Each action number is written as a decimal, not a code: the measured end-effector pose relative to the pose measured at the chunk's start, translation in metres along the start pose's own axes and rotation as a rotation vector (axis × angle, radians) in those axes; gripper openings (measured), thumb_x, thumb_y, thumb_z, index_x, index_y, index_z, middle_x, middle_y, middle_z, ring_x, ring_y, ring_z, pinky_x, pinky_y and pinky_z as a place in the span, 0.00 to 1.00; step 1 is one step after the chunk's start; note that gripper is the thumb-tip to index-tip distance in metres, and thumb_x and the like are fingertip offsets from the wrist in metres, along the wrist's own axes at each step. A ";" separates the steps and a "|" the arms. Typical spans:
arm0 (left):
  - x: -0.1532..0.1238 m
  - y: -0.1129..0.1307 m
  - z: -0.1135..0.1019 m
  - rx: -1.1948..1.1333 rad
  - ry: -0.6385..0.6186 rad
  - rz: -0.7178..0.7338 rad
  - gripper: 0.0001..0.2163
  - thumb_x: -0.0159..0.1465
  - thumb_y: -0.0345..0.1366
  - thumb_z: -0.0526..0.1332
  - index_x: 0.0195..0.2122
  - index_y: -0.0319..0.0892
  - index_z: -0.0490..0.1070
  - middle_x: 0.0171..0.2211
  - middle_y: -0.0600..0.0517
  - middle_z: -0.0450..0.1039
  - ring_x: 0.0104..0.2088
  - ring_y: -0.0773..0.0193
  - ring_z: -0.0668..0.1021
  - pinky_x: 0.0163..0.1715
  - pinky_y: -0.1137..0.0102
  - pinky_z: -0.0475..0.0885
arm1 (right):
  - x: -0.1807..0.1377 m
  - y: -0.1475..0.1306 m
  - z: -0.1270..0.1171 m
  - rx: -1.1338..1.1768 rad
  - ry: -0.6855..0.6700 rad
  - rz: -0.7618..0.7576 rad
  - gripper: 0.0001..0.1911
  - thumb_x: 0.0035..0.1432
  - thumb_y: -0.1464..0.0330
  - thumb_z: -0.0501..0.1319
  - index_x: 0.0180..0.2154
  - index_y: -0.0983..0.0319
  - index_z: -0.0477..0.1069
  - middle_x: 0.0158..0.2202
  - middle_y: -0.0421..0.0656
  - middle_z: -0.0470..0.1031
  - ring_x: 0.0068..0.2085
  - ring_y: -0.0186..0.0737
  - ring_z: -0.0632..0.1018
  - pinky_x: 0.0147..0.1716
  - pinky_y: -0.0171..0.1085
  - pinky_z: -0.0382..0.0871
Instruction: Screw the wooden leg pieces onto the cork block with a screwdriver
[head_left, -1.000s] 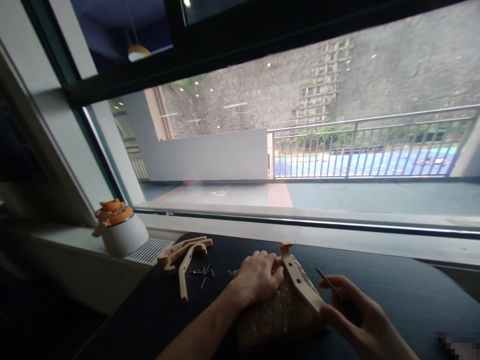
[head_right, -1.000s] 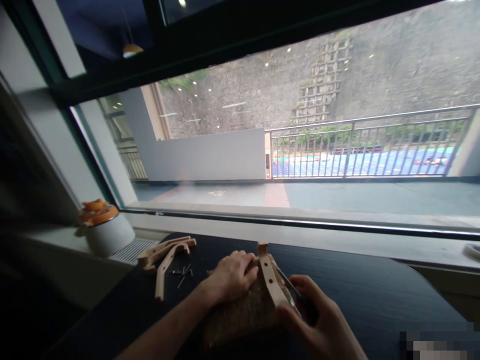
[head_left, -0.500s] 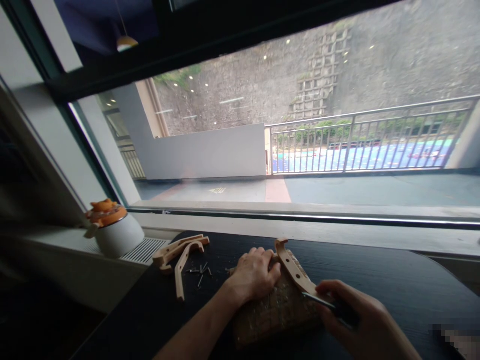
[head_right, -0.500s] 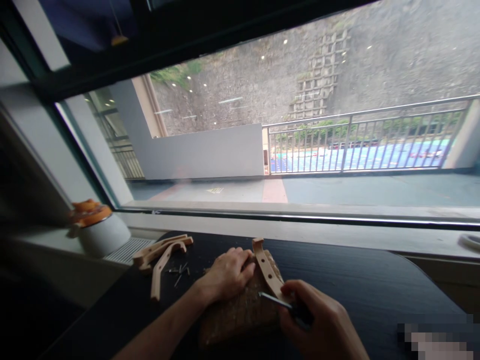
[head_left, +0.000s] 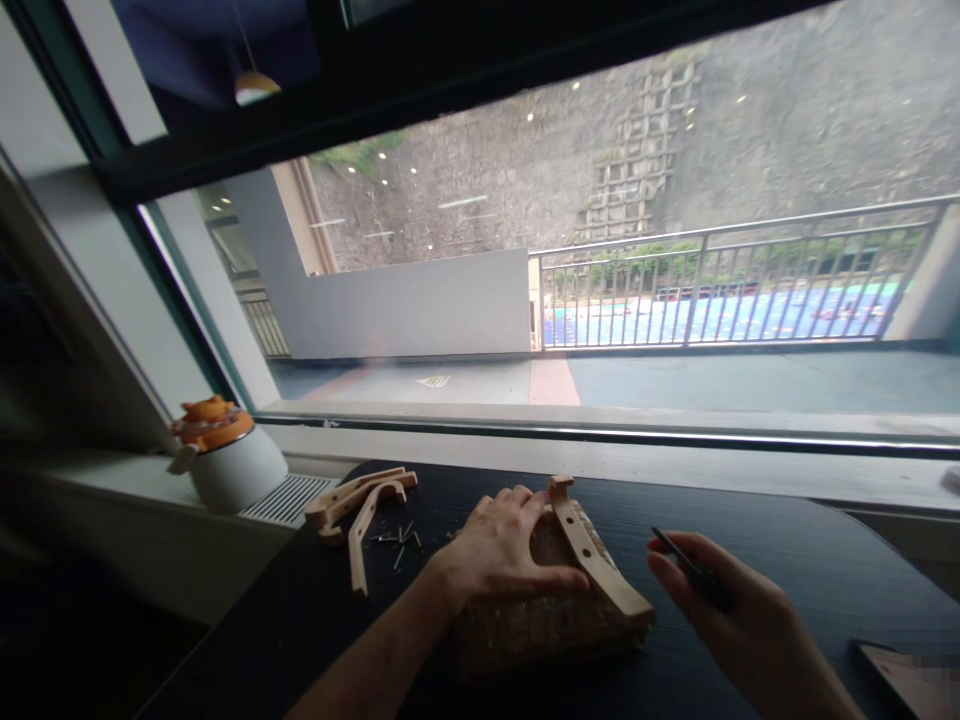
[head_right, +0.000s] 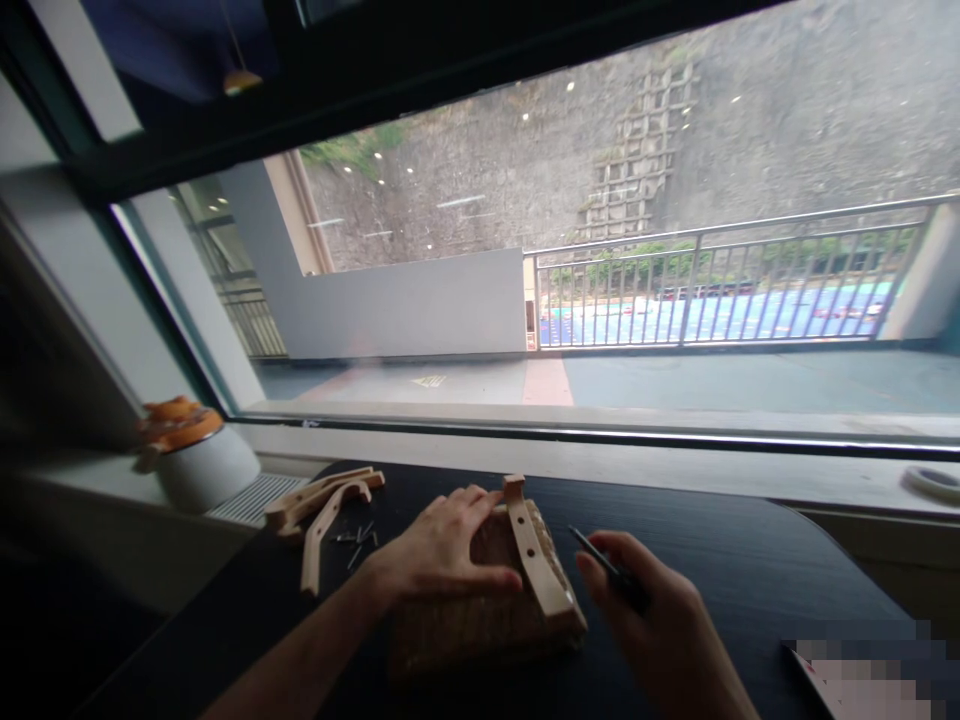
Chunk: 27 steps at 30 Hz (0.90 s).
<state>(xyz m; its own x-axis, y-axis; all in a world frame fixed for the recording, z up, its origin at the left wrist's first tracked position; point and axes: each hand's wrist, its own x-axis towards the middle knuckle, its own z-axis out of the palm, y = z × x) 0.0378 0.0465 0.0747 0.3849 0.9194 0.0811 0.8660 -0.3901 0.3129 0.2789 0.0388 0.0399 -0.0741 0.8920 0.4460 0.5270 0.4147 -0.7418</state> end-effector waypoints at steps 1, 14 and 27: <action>-0.004 0.001 -0.005 -0.010 -0.028 0.052 0.40 0.49 0.60 0.61 0.60 0.46 0.59 0.57 0.43 0.63 0.56 0.45 0.65 0.56 0.50 0.58 | 0.002 0.003 0.000 0.019 0.034 0.032 0.16 0.51 0.55 0.59 0.32 0.61 0.76 0.24 0.39 0.77 0.24 0.37 0.75 0.24 0.30 0.68; -0.059 -0.001 0.005 -0.116 -0.096 0.187 0.30 0.56 0.41 0.64 0.60 0.53 0.60 0.64 0.49 0.53 0.64 0.46 0.54 0.62 0.47 0.40 | 0.016 0.027 0.028 0.319 -0.114 0.261 0.31 0.53 0.59 0.56 0.55 0.71 0.66 0.16 0.34 0.65 0.18 0.32 0.63 0.19 0.34 0.57; -0.049 -0.069 0.020 -0.381 0.318 0.005 0.13 0.64 0.33 0.52 0.45 0.42 0.74 0.54 0.46 0.67 0.55 0.60 0.69 0.57 0.65 0.64 | -0.012 0.008 0.031 0.183 -0.444 0.140 0.17 0.56 0.60 0.56 0.38 0.63 0.77 0.22 0.40 0.75 0.24 0.37 0.72 0.24 0.33 0.66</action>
<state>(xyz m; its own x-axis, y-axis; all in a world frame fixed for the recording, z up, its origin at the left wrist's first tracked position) -0.0344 0.0274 0.0298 0.2207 0.9105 0.3496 0.6634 -0.4029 0.6306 0.2583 0.0370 0.0129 -0.3877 0.9154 0.1085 0.4032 0.2743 -0.8730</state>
